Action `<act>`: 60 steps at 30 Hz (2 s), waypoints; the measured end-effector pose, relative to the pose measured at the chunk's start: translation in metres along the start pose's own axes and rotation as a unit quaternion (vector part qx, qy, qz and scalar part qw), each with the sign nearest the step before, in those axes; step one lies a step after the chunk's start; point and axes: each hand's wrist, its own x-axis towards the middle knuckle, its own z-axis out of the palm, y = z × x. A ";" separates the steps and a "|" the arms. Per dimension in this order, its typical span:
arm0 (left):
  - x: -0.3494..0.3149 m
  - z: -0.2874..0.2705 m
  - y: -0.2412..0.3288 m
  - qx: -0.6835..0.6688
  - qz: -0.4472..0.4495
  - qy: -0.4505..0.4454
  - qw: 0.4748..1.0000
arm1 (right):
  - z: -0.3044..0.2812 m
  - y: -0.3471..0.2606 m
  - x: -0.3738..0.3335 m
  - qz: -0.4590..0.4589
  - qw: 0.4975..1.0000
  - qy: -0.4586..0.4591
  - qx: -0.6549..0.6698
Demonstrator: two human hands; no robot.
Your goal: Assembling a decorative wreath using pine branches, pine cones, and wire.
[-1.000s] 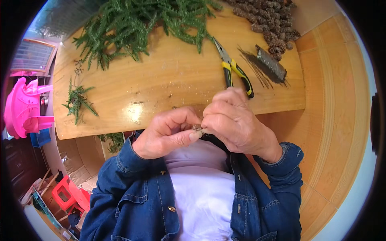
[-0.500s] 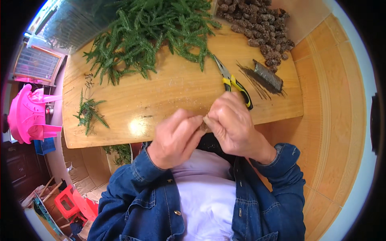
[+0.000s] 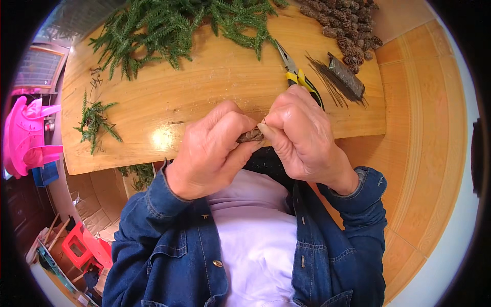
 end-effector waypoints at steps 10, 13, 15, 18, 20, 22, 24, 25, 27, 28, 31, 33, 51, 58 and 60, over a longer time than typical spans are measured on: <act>-0.012 0.010 -0.006 0.118 0.058 0.088 0.987 | -0.002 -0.008 0.011 0.009 0.997 -0.046 -0.055; -0.013 0.011 -0.005 0.114 0.067 0.083 0.988 | -0.003 -0.010 0.011 0.001 0.995 -0.053 -0.081; -0.011 0.011 -0.005 0.109 0.068 0.092 0.987 | -0.003 -0.010 0.011 0.001 0.994 -0.038 -0.100; -0.011 0.008 -0.006 0.104 0.073 0.112 0.986 | -0.013 -0.016 0.013 0.091 0.993 -0.025 -0.064; -0.015 0.007 -0.006 0.062 0.009 0.135 0.989 | -0.016 -0.018 0.010 0.133 0.990 -0.017 -0.047; -0.014 0.003 -0.007 0.045 -0.020 0.150 0.987 | -0.013 -0.014 0.006 0.202 0.976 0.019 0.074; -0.016 0.006 -0.009 -0.004 -0.061 0.174 0.983 | -0.005 -0.014 -0.001 0.236 0.962 0.039 0.135; -0.016 0.006 -0.009 -0.028 -0.081 0.187 0.979 | 0.004 -0.016 -0.001 0.263 0.949 0.019 0.170; -0.015 0.004 -0.009 0.004 -0.066 0.183 0.981 | 0.016 -0.018 0.001 0.283 0.936 -0.002 0.207; -0.015 0.002 -0.008 0.034 -0.053 0.178 0.982 | 0.020 -0.018 0.003 0.283 0.936 0.003 0.211; -0.012 0.001 -0.005 0.079 -0.024 0.165 0.983 | 0.031 -0.017 0.006 0.264 0.937 0.009 0.228; -0.010 0.001 -0.004 0.088 0.005 0.136 0.987 | 0.033 -0.013 -0.001 0.269 0.930 0.032 0.250; 0.036 -0.145 -0.074 0.411 -0.238 0.286 0.832 | 0.017 -0.021 -0.012 0.353 0.854 0.071 0.375; 0.030 -0.153 -0.092 0.281 -0.270 0.267 0.882 | 0.015 -0.020 -0.024 0.330 0.881 0.054 0.333; 0.025 -0.152 -0.083 0.202 -0.289 0.291 0.889 | 0.015 -0.018 -0.027 0.330 0.881 0.053 0.333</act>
